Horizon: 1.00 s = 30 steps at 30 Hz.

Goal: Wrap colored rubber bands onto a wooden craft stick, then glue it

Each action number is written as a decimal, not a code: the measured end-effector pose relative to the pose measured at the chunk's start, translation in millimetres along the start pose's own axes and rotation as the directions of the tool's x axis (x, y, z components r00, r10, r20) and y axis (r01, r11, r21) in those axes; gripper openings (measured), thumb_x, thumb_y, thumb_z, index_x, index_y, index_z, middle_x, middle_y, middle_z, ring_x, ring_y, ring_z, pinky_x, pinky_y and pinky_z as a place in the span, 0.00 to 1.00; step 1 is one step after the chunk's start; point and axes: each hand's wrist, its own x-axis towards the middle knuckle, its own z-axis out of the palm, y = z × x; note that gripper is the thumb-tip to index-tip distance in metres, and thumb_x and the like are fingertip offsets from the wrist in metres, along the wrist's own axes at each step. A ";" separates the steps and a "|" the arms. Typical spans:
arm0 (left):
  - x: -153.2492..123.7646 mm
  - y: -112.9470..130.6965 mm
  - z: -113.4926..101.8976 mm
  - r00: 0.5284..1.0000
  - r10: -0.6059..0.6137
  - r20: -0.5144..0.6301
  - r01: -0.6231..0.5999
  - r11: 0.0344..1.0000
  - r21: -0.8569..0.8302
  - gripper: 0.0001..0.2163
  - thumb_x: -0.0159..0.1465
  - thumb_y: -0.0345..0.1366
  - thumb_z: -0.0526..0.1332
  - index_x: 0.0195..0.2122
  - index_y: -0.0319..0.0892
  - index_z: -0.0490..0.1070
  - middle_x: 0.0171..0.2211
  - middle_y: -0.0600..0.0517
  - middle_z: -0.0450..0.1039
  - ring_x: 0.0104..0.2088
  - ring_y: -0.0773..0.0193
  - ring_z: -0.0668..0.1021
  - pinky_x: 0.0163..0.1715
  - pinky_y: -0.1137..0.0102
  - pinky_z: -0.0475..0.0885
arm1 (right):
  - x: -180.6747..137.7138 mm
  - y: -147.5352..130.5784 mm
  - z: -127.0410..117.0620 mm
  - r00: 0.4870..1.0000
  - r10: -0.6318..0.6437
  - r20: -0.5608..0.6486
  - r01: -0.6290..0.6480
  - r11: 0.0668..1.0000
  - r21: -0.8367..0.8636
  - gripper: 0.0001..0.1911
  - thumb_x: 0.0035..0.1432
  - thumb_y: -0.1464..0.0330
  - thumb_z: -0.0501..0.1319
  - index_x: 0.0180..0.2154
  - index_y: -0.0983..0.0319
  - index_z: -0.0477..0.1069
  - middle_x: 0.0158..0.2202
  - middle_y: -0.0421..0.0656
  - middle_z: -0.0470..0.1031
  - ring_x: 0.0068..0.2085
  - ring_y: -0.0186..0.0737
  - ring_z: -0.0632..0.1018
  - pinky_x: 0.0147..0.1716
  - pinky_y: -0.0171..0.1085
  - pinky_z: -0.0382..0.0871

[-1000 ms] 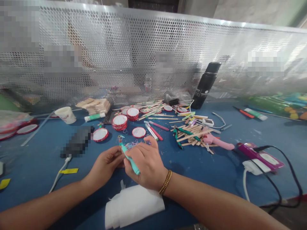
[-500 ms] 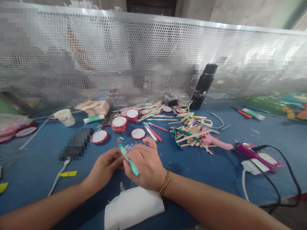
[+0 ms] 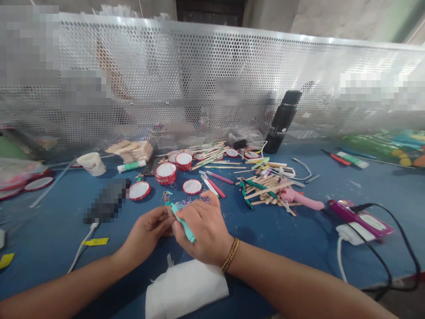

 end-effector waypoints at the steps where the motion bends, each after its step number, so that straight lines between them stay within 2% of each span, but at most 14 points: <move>1: 0.0 0.2 0.1 1.000 -0.001 0.003 0.001 1.000 -0.004 0.10 0.61 0.42 0.65 0.38 0.41 0.74 0.36 0.48 0.79 0.37 0.58 0.80 0.38 0.67 0.76 | 0.1 -0.4 -0.4 1.000 0.002 0.001 -0.002 1.000 0.000 0.01 0.60 0.71 0.57 0.36 0.61 0.66 0.29 0.38 0.76 0.31 0.36 0.76 0.51 0.48 0.56; 7: 1.5 0.2 -0.5 0.998 0.059 0.021 -0.060 0.997 0.046 0.10 0.62 0.43 0.64 0.35 0.41 0.74 0.32 0.50 0.78 0.31 0.62 0.77 0.34 0.70 0.75 | -0.1 -2.9 1.0 1.000 -0.023 0.021 0.022 1.000 0.021 0.02 0.60 0.71 0.57 0.37 0.61 0.66 0.29 0.38 0.76 0.32 0.36 0.76 0.51 0.49 0.57; 15: 0.6 1.5 0.3 1.000 0.004 -0.008 -0.004 1.000 0.025 0.11 0.60 0.43 0.65 0.36 0.41 0.74 0.35 0.49 0.79 0.37 0.58 0.80 0.36 0.67 0.76 | -0.7 -0.8 0.3 1.000 0.003 0.007 -0.003 1.000 0.007 0.02 0.60 0.70 0.57 0.36 0.61 0.67 0.29 0.38 0.76 0.31 0.36 0.76 0.51 0.48 0.56; 20: 1.3 3.3 1.2 0.998 0.056 0.019 -0.057 0.997 0.059 0.11 0.62 0.44 0.64 0.37 0.40 0.75 0.35 0.49 0.79 0.33 0.61 0.79 0.35 0.68 0.76 | -1.1 -2.0 1.3 1.000 -0.014 0.022 0.014 1.000 0.016 0.02 0.60 0.70 0.57 0.36 0.61 0.67 0.30 0.38 0.76 0.32 0.36 0.77 0.52 0.48 0.56; 26: 0.8 3.7 1.9 1.000 -0.022 -0.022 0.021 1.000 -0.017 0.13 0.58 0.45 0.67 0.36 0.41 0.73 0.33 0.49 0.79 0.36 0.58 0.81 0.37 0.67 0.77 | -0.9 -0.1 -0.2 1.000 0.021 0.006 -0.021 1.000 -0.011 0.02 0.60 0.70 0.56 0.35 0.60 0.67 0.29 0.38 0.76 0.32 0.36 0.76 0.52 0.48 0.56; 30: 0.2 2.9 0.8 1.000 0.019 0.004 -0.019 1.000 0.012 0.11 0.60 0.44 0.66 0.35 0.41 0.73 0.33 0.50 0.78 0.34 0.60 0.80 0.35 0.69 0.76 | -0.7 -1.8 -0.3 1.000 0.007 0.009 -0.007 1.000 0.005 0.02 0.60 0.70 0.56 0.36 0.60 0.67 0.29 0.38 0.76 0.32 0.36 0.76 0.52 0.48 0.56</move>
